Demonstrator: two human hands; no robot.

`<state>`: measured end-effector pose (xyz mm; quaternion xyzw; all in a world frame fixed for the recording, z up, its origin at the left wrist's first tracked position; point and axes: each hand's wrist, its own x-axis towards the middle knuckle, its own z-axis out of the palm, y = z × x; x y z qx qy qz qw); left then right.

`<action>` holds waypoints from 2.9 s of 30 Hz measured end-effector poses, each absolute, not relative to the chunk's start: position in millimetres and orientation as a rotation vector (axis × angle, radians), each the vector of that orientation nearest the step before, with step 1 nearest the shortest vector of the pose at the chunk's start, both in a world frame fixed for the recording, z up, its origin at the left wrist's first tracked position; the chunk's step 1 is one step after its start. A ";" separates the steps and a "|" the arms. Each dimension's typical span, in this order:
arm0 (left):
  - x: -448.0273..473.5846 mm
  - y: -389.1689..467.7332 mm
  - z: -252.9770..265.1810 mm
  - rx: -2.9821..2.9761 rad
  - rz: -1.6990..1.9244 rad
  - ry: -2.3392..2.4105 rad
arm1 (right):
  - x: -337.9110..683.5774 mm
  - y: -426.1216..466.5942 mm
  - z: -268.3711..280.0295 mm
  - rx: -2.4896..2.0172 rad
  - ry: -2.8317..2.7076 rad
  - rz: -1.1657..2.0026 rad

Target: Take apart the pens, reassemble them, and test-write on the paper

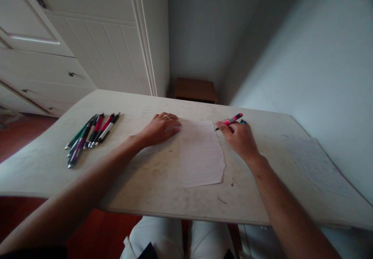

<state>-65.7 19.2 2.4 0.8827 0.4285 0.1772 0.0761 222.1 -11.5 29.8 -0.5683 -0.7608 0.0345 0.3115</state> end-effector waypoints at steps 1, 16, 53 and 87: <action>-65.5 18.9 2.7 2.645 0.526 1.285 | 221.1 -11.8 29.8 -1.462 -1.981 0.098; -62.4 17.1 2.6 2.578 0.453 1.405 | 210.7 -14.7 18.9 -1.133 -1.921 0.410; -61.9 15.6 6.1 2.663 0.417 1.365 | 184.7 -21.9 -1.3 -0.760 -2.316 0.362; -68.5 24.3 -1.2 2.701 0.411 1.342 | 214.9 7.9 -1.2 -1.358 -1.533 0.793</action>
